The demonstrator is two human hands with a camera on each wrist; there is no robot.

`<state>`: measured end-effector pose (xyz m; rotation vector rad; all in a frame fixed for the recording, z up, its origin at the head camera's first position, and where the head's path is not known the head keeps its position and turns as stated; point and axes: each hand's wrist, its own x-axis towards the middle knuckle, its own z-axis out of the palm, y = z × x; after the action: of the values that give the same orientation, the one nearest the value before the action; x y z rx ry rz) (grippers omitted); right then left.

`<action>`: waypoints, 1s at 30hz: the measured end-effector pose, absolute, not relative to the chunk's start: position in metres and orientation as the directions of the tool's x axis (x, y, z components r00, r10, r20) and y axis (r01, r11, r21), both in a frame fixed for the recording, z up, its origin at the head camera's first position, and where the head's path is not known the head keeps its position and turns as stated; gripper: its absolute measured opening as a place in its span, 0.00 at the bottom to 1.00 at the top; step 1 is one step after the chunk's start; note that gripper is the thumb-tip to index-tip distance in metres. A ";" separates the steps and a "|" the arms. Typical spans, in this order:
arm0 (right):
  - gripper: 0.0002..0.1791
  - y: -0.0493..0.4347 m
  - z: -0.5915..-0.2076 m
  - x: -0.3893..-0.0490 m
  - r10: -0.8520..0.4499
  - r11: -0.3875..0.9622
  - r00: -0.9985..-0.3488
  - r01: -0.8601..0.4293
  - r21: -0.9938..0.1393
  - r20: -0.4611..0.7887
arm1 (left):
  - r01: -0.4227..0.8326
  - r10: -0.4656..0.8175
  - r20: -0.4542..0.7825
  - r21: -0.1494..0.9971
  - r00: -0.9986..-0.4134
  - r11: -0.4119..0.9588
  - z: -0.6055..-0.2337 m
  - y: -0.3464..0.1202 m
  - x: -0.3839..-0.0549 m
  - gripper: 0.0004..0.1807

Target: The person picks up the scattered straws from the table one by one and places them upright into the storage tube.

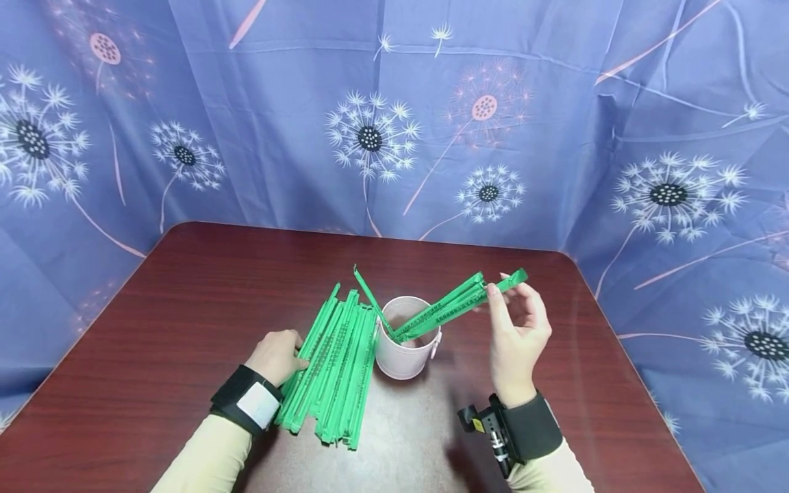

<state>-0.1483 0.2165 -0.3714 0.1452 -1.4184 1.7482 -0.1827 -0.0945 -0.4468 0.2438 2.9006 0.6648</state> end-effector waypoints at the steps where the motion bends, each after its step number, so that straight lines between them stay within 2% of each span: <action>1: 0.10 0.216 -0.375 -0.148 0.531 0.010 -0.635 -0.658 -0.753 0.561 | 0.109 0.184 -0.126 0.451 -0.975 0.886 -0.447 -0.095 -0.182 0.15; 11: 0.08 0.211 -0.402 -0.151 0.536 0.006 -0.714 -0.530 -0.848 0.450 | 0.074 0.161 -0.150 0.463 -0.976 0.883 -0.453 -0.099 -0.181 0.16; 14: 0.08 0.210 -0.407 -0.152 0.526 0.050 -0.731 -0.484 -0.874 0.435 | 0.073 0.161 -0.151 0.464 -0.975 0.883 -0.452 -0.098 -0.181 0.15; 20: 0.12 0.209 -0.413 -0.155 0.505 0.157 -0.771 -0.360 -0.920 0.388 | 0.061 0.151 -0.150 0.483 -0.977 0.873 -0.452 -0.098 -0.177 0.14; 26: 0.12 0.210 -0.416 -0.157 0.478 0.247 -0.812 -0.242 -0.938 0.335 | 0.075 0.149 -0.110 0.498 -0.983 0.864 -0.451 -0.098 -0.178 0.13; 30: 0.13 0.211 -0.417 -0.158 0.465 0.251 -0.830 -0.210 -0.945 0.308 | 0.103 0.160 -0.074 0.499 -0.984 0.861 -0.448 -0.097 -0.178 0.12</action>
<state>-0.1581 0.2108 -0.4171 -0.2312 -1.9859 1.6250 -0.1785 -0.0975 -0.4476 0.2068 2.9212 0.7739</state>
